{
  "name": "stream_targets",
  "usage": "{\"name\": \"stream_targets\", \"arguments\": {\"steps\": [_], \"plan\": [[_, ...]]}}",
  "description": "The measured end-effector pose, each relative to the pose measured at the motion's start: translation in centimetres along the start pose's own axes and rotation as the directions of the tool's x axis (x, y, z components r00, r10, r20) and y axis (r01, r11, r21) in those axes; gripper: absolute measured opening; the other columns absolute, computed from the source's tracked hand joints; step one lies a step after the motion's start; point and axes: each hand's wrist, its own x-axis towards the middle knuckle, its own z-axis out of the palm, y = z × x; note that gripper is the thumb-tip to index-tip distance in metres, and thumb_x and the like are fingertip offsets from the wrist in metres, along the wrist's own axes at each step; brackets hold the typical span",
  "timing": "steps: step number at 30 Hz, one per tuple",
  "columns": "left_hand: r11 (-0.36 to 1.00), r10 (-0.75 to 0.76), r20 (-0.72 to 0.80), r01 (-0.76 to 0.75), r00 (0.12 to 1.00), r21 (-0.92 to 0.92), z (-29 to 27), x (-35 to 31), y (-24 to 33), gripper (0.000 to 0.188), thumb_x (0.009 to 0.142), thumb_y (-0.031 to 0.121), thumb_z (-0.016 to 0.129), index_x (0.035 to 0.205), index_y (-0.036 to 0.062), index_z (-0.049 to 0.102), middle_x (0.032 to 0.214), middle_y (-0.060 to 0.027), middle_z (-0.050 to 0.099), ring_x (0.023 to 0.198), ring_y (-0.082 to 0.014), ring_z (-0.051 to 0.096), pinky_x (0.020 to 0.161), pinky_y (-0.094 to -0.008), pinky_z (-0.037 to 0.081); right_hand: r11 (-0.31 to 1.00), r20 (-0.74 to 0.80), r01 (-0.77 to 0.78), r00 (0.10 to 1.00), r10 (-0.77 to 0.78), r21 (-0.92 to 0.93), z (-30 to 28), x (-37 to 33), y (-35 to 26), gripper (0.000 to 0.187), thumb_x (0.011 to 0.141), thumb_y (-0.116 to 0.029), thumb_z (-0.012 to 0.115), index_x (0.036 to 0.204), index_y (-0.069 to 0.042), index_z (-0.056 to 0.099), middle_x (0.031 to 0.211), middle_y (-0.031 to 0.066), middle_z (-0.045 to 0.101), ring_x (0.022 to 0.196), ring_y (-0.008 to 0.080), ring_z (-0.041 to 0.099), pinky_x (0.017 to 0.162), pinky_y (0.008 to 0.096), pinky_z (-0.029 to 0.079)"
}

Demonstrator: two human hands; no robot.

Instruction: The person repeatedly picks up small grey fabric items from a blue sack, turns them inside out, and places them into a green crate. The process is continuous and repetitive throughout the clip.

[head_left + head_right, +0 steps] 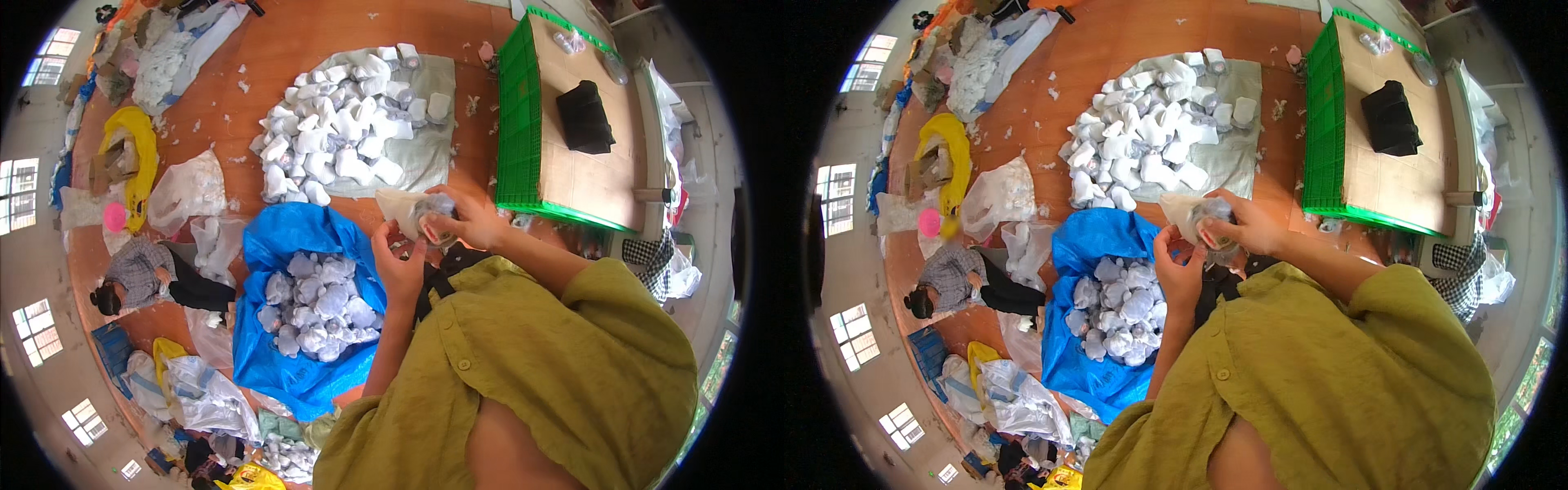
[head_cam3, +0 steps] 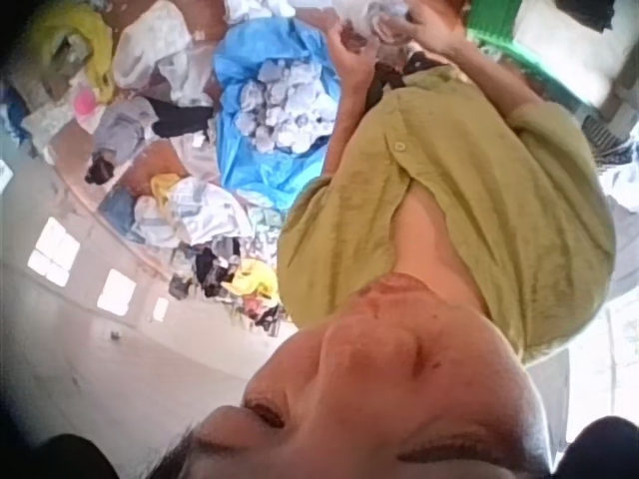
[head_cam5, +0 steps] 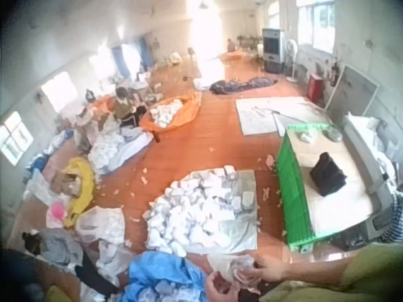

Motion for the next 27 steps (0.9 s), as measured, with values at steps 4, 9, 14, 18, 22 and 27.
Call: {"name": "stream_targets", "arguments": {"steps": [4, 9, 14, 18, 22, 27], "plan": [[0.998, 0.006, -0.022, -0.007, 1.000, -0.064, -0.9, -1.2, 0.6, 0.032, 0.078, -0.001, 0.059, 0.108, -0.0063, 0.051, 0.100, -0.0110, 0.060, 0.087, -0.0161, 0.060, 0.075, -0.0272, 0.049, 0.997, 0.196, 0.074, 0.978, -0.069, -0.021, 1.1, -1.1, -1.5, 0.033, 0.086, -0.019, 0.061, 0.113, -0.003, 0.051, 0.093, 0.0041, 0.060, 0.084, 0.0100, 0.055, 0.075, 0.0253, 0.045], [0.898, -0.250, -0.086, 0.197, 0.965, -0.394, -2.9, -2.2, 2.2, 0.017, 0.083, -0.001, 0.053, 0.098, -0.0064, 0.060, 0.091, -0.0103, 0.065, 0.078, -0.0154, 0.063, 0.070, -0.0254, 0.051, 0.991, 0.335, 0.101, 0.934, -0.124, 0.085, 3.5, -2.4, -2.1, 0.029, 0.082, -0.018, 0.062, 0.105, -0.001, 0.059, 0.091, 0.0044, 0.063, 0.082, 0.0101, 0.055, 0.073, 0.0262, 0.045], [0.662, -0.251, 0.122, 0.262, 0.960, -0.702, -4.2, -3.4, 1.9, 0.027, 0.083, -0.001, 0.051, 0.109, -0.0049, 0.054, 0.104, -0.0114, 0.061, 0.090, -0.0176, 0.061, 0.079, -0.0284, 0.050, 0.975, 0.348, 0.220, 0.917, -0.194, -0.036, 4.5, -2.3, -4.2, 0.023, 0.081, -0.017, 0.063, 0.095, 0.002, 0.063, 0.082, 0.0011, 0.063, 0.076, 0.0075, 0.056, 0.066, 0.0242, 0.045], [0.504, -0.191, 0.370, 0.414, 0.909, -0.758, -4.6, -3.9, 3.2, 0.043, 0.078, -0.002, 0.055, 0.120, -0.0014, 0.046, 0.113, -0.0122, 0.056, 0.101, -0.0215, 0.058, 0.087, -0.0334, 0.048, 0.966, 0.366, 0.257, 0.900, -0.239, -0.002, 4.1, -0.1, -6.6, 0.023, 0.083, -0.020, 0.061, 0.080, 0.003, 0.063, 0.068, -0.0013, 0.059, 0.062, 0.0043, 0.050, 0.055, 0.0223, 0.041], [0.527, -0.147, 0.408, 0.420, 0.901, -0.739, -5.0, -5.5, 6.0, 0.050, 0.075, -0.001, 0.058, 0.123, -0.0006, 0.043, 0.116, -0.0118, 0.055, 0.104, -0.0226, 0.057, 0.089, -0.0344, 0.047, 0.968, 0.446, 0.178, 0.863, -0.240, 0.176, 5.3, 2.6, -5.0, 0.031, 0.083, -0.026, 0.061, 0.065, -0.001, 0.062, 0.057, -0.0015, 0.056, 0.052, 0.0039, 0.045, 0.048, 0.0235, 0.036], [0.509, -0.136, 0.362, 0.379, 0.922, -0.773, -7.0, -8.0, 6.8, 0.058, 0.073, 0.005, 0.063, 0.126, -0.0007, 0.041, 0.117, -0.0121, 0.054, 0.105, -0.0222, 0.056, 0.088, -0.0318, 0.047, 0.891, 0.622, -0.038, 0.729, -0.285, 0.452, 8.5, 3.2, -4.8, 0.036, 0.084, -0.032, 0.055, 0.065, -0.001, 0.061, 0.064, 0.0066, 0.058, 0.055, 0.0120, 0.051, 0.053, 0.0279, 0.044]]}}
